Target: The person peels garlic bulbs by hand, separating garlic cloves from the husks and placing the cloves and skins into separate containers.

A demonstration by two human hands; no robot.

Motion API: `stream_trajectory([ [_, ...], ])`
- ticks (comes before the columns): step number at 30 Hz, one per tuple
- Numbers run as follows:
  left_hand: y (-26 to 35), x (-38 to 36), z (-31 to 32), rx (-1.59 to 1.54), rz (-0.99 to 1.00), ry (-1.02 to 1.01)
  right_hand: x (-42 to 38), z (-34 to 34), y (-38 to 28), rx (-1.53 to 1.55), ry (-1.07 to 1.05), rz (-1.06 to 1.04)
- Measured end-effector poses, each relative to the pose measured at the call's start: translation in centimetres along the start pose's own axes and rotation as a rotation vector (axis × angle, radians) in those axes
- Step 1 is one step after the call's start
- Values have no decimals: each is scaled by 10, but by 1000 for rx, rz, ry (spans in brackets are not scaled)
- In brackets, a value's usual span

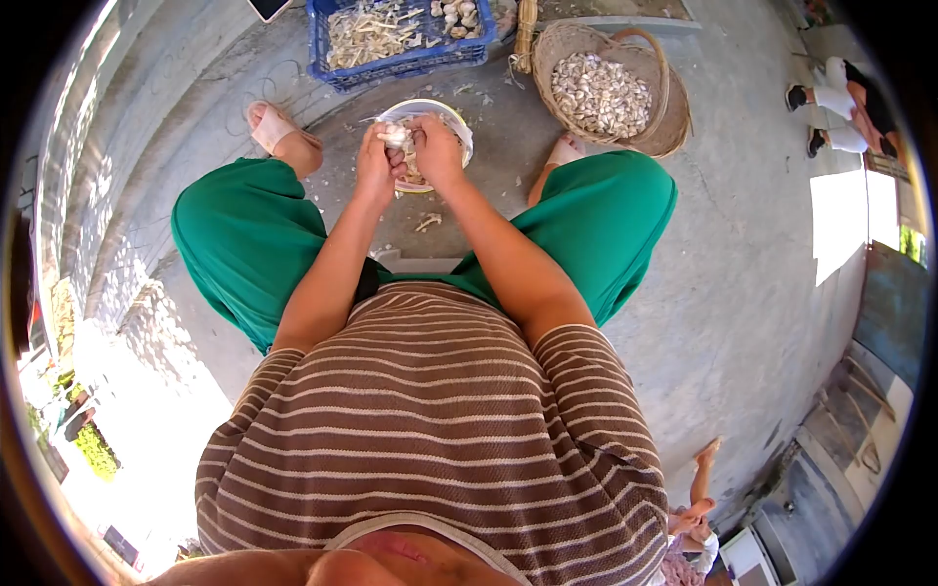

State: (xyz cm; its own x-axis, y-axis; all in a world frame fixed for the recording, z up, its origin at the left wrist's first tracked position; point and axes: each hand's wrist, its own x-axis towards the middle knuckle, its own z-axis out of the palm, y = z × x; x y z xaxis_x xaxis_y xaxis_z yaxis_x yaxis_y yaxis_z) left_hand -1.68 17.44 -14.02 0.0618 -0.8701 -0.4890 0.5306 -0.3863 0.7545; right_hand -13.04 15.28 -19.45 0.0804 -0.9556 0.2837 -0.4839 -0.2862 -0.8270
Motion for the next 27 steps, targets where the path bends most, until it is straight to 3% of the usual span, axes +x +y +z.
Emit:
stream_trajectory([
  [1, -1, 2, -4, 3, 1, -1, -1, 4, 11, 1, 3, 0],
  [3, -4, 6, -11, 38, 18, 15, 3, 13, 29, -134, 174, -259],
  [4, -6, 7, -12, 39, 19, 14, 6, 3, 9, -134, 176, -260],
  [6, -10, 8, -13, 529, 213, 84, 9, -20, -32, 600, -312, 588],
  [7, -14, 11, -15, 529, 214, 82, 8, -24, -37, 599, -310, 588],
  [9, -22, 18, -19, 770, 404, 136, 7, -28, -42, 903, -445, 801],
  [13, -24, 18, -18, 781, 455, 195, 6, -24, -36, 1023, -417, 803],
  [16, -17, 11, -11, 646, 286, 182, 4, -18, -30, 980, -277, 798],
  [19, -25, 19, -20, 733, 575, 6, 2, -8, -23, 809, -103, 708],
  [21, -27, 5, -11, 784, 490, -89, 1, -6, -20, 443, 74, 333],
  [22, -20, -8, 1, 810, 537, -62, 0, -6, -23, 444, 75, 333],
  [24, -13, -16, 10, 858, 584, 0, -2, -5, -28, 138, 104, 169],
  [27, -12, -15, 13, 926, 709, 62, 0, -9, -30, 74, -19, 265],
])
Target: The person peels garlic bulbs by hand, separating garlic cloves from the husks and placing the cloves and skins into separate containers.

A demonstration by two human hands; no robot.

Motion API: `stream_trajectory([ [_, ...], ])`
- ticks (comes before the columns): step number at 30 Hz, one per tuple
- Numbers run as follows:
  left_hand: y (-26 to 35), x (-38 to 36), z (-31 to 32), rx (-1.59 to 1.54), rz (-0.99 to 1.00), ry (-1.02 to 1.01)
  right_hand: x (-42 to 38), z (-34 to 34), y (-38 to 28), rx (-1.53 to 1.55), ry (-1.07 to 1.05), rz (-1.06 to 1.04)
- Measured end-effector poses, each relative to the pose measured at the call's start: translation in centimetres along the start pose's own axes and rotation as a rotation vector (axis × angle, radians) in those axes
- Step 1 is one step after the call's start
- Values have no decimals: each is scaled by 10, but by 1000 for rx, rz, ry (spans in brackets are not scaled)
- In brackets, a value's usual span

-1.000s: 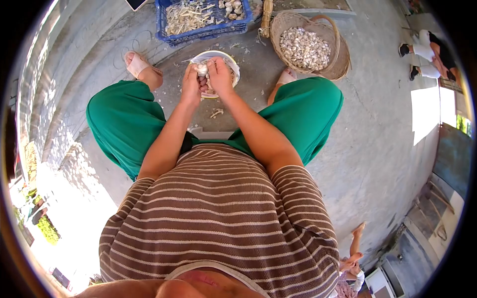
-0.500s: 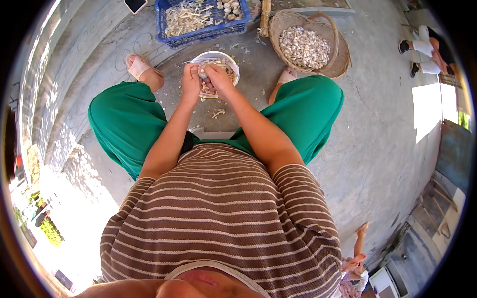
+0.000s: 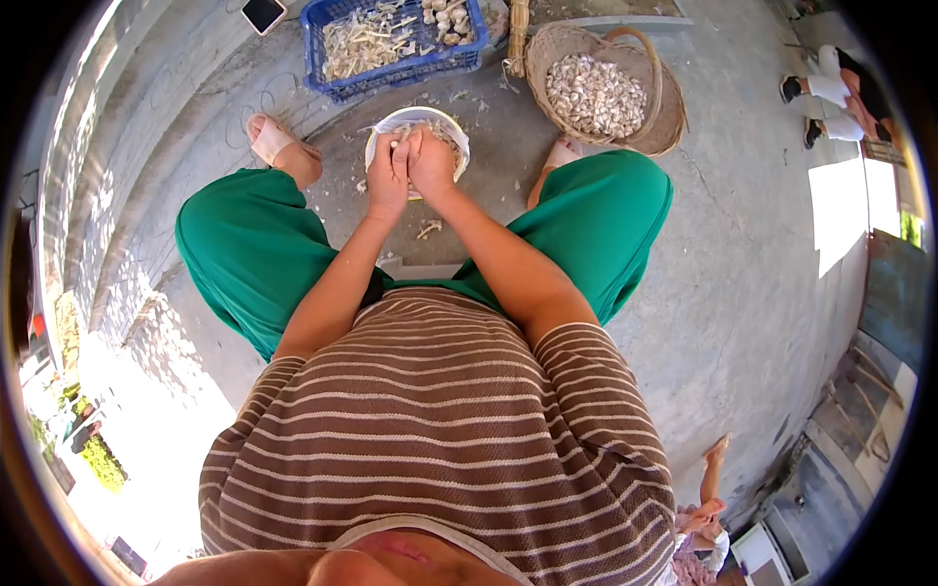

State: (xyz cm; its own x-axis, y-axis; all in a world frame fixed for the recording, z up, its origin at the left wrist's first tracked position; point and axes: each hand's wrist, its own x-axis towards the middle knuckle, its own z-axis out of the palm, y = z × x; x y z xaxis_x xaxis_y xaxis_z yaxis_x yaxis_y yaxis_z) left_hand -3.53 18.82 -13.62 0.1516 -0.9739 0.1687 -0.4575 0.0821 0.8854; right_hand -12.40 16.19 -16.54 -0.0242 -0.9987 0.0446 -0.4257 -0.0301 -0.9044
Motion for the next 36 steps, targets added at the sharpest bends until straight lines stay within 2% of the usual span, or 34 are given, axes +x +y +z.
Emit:
stream_trajectory([
  [1, -1, 1, 0, 26, 72, 28, -1, 1, 1, 0, -3, 2],
  [5, -6, 3, 2, 61, 114, 49, 1, 5, 7, 122, 62, -31],
  [7, -14, 5, 2, -105, -104, 18, -1, 1, -1, 152, 71, -27],
  [8, -15, 5, 2, -105, -106, 17, -2, -4, -12, 260, 50, 38],
  [10, -13, 8, -1, -423, -367, -24, -1, -5, -14, 367, 28, 103],
  [12, -29, 11, 0, -448, -364, 7, 1, 5, 5, 282, 144, -60],
  [13, -38, 12, 2, -473, -360, 38, 1, 6, 11, 282, 145, -60],
  [15, -53, 15, 5, -428, -293, 66, 2, 5, 26, 57, 1, -64],
  [16, -52, 16, 4, -383, -228, 95, 6, 7, 37, 57, 1, -64],
  [18, -44, 17, 2, -382, -281, 108, 16, 11, 53, -33, 137, -435],
  [19, -37, 16, -1, -382, -335, 120, 16, 2, 32, -33, 135, -435],
  [20, -30, 16, -4, -382, -336, 121, 14, -9, 10, 280, -46, -30],
  [21, -25, 16, -7, -260, -276, 35, 14, -17, -7, 582, -226, 383],
  [22, -21, 15, -7, -141, -216, -53, 12, -11, -1, 577, -224, 385],
  [23, -19, 14, -5, -143, -217, -54, 11, 0, 7, 498, -151, 272],
  [24, -19, 13, -3, -137, -136, -25, 10, 4, 5, 419, -78, 159],
  [28, -20, 12, -3, -81, 78, 45, 9, 4, 9, 491, -15, 196],
  [32, -31, 13, -2, -171, 67, 20, 11, -1, 12, 308, 18, 71],
  [34, -29, 10, 0, -579, -231, -24, 11, -7, 16, 85, 96, -30],
  [35, -29, 11, -1, -578, -231, -26, 10, -11, 18, 85, 98, -30],
  [36, -25, 13, -6, -605, -264, -44, 10, -13, 23, -48, -12, -26],
])
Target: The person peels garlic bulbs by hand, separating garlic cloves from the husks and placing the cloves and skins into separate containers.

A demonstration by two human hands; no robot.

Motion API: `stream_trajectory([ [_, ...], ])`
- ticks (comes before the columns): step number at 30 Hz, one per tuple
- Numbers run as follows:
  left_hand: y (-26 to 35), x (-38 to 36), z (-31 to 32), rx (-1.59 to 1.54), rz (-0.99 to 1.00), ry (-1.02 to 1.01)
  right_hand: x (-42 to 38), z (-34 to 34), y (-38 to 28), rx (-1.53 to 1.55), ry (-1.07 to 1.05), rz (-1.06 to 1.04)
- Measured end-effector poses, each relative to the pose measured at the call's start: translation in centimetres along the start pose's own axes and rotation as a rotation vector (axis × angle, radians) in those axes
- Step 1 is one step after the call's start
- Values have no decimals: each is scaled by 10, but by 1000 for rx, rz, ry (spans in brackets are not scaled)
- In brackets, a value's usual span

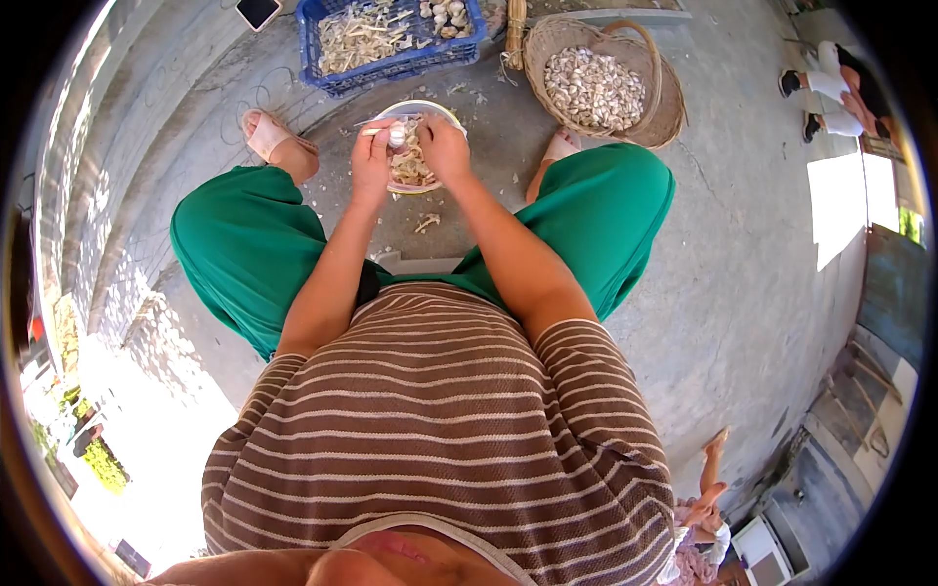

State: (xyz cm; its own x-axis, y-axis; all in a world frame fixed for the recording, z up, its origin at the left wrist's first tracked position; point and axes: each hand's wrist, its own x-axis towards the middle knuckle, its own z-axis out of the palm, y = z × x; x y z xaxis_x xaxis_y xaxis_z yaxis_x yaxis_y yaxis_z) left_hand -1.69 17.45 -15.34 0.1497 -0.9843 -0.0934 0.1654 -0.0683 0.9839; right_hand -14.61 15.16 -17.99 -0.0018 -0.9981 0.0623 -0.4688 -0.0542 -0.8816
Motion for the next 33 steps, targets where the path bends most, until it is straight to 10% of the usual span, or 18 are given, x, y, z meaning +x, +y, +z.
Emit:
stream_trajectory([
  [5, 8, 6, -9, 107, 71, -24, 7, -1, 4, 125, -67, -67],
  [7, 9, 7, -10, 210, 159, -49, 12, -16, -20, 929, -234, 401],
  [14, 18, 4, -1, 74, 28, -102, 13, -30, -41, 985, -291, 275],
  [33, 37, -1, -2, 711, 543, -170, 22, -51, -42, 712, -542, 247],
])
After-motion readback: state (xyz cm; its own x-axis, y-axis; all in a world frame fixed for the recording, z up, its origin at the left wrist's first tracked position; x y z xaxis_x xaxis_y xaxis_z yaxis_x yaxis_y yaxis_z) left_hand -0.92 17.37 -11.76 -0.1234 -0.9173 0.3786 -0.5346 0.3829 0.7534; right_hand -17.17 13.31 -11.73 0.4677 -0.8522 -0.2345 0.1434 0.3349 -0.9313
